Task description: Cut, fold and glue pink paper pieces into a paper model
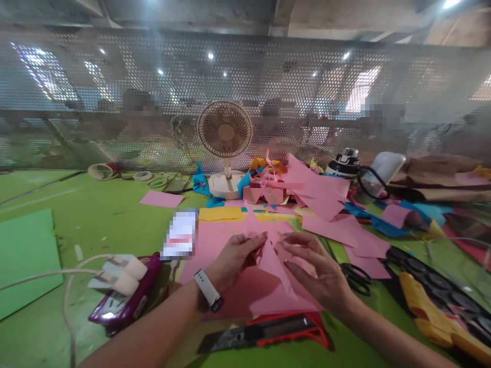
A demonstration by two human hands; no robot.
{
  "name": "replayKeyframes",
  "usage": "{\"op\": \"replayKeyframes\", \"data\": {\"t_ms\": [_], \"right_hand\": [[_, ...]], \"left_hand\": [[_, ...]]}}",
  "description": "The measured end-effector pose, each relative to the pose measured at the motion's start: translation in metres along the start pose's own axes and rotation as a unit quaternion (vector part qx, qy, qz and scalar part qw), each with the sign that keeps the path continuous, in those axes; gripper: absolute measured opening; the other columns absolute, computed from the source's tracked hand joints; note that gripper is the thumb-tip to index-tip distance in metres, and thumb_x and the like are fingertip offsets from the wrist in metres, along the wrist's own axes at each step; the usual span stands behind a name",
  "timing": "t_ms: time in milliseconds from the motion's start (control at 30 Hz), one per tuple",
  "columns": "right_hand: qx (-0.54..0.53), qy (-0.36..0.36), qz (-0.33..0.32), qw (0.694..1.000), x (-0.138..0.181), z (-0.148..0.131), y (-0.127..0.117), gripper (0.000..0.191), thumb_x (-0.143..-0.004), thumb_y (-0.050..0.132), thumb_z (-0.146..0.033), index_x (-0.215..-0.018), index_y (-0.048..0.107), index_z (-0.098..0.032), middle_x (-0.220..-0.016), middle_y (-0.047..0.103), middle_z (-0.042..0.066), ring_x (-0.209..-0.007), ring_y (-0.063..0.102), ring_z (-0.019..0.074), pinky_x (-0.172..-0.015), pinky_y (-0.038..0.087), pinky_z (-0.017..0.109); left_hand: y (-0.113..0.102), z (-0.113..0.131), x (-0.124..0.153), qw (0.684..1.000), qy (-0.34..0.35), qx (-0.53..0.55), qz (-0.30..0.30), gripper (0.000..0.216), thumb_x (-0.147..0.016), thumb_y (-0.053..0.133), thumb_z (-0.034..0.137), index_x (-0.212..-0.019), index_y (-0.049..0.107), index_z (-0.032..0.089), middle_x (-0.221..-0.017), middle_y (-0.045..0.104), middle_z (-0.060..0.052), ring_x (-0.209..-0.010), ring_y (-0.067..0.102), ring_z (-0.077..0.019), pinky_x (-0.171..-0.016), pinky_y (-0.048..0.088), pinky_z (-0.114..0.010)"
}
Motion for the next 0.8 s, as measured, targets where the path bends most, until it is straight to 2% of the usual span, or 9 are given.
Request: {"op": "replayKeyframes", "data": {"t_ms": [100, 300, 400, 567, 667, 800], "right_hand": [[0.061, -0.082, -0.052, 0.993, 0.001, -0.014, 0.012, 0.037, -0.081, 0.056, -0.010, -0.107, 0.064, -0.035, -0.136, 0.037, 0.003, -0.115, 0.042, 0.0230, -0.088, 0.041, 0.038], [0.063, -0.102, -0.094, 0.988, 0.001, -0.017, 0.018, 0.027, -0.079, 0.063, -0.017, -0.099, 0.069, -0.034, -0.140, 0.035, -0.001, -0.117, 0.038, 0.0251, -0.087, 0.042, 0.039], [0.028, -0.067, -0.115, 0.991, 0.001, -0.010, 0.019, 0.019, -0.079, 0.064, -0.023, -0.094, 0.070, -0.034, -0.141, 0.035, -0.001, -0.122, 0.035, 0.0264, -0.091, 0.040, 0.040], [-0.060, 0.062, -0.105, 0.991, 0.002, 0.016, 0.020, 0.007, -0.080, 0.063, -0.029, -0.081, 0.071, -0.028, -0.136, 0.041, 0.002, -0.120, 0.041, 0.0247, -0.093, 0.040, 0.038], [-0.088, 0.104, -0.094, 0.986, 0.002, 0.023, 0.022, 0.012, -0.083, 0.059, -0.030, -0.077, 0.068, -0.025, -0.129, 0.047, 0.004, -0.120, 0.042, 0.0232, -0.096, 0.036, 0.038], [-0.071, 0.129, -0.082, 0.986, 0.002, 0.025, 0.023, 0.019, -0.086, 0.054, -0.032, -0.072, 0.063, -0.021, -0.114, 0.055, 0.007, -0.117, 0.044, 0.0218, -0.093, 0.037, 0.035]], "left_hand": [[0.007, -0.005, 0.003, 0.998, -0.020, -0.043, -0.031, 0.035, -0.071, 0.069, 0.040, -0.055, 0.054, 0.013, -0.049, 0.043, 0.005, -0.046, 0.035, -0.0052, -0.046, 0.025, -0.020], [0.006, -0.005, -0.001, 0.995, -0.008, -0.085, -0.041, 0.037, -0.070, 0.068, 0.044, -0.055, 0.051, 0.014, -0.048, 0.042, 0.006, -0.045, 0.030, -0.0058, -0.046, 0.022, -0.022], [0.009, -0.005, 0.000, 0.994, -0.004, -0.101, -0.052, 0.039, -0.069, 0.068, 0.044, -0.052, 0.050, 0.014, -0.046, 0.041, 0.006, -0.044, 0.029, -0.0058, -0.045, 0.021, -0.022], [0.016, 0.004, 0.004, 0.990, 0.036, -0.125, -0.054, 0.039, -0.076, 0.062, 0.043, -0.052, 0.051, 0.014, -0.047, 0.044, 0.005, -0.046, 0.038, -0.0073, -0.049, 0.028, -0.022], [0.015, 0.006, 0.006, 0.991, 0.050, -0.123, -0.035, 0.039, -0.077, 0.060, 0.044, -0.053, 0.052, 0.014, -0.050, 0.046, 0.003, -0.048, 0.040, -0.0079, -0.050, 0.031, -0.022], [0.016, 0.004, 0.007, 0.991, 0.052, -0.123, -0.019, 0.039, -0.078, 0.059, 0.044, -0.054, 0.053, 0.013, -0.050, 0.048, 0.003, -0.049, 0.042, -0.0086, -0.052, 0.033, -0.023]]}}
Point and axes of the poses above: each hand's wrist, its own x-axis away from the middle knuckle, its own y-axis out of the palm, z = x × y, the point moved 10 cm from there along -x, towards the middle knuckle
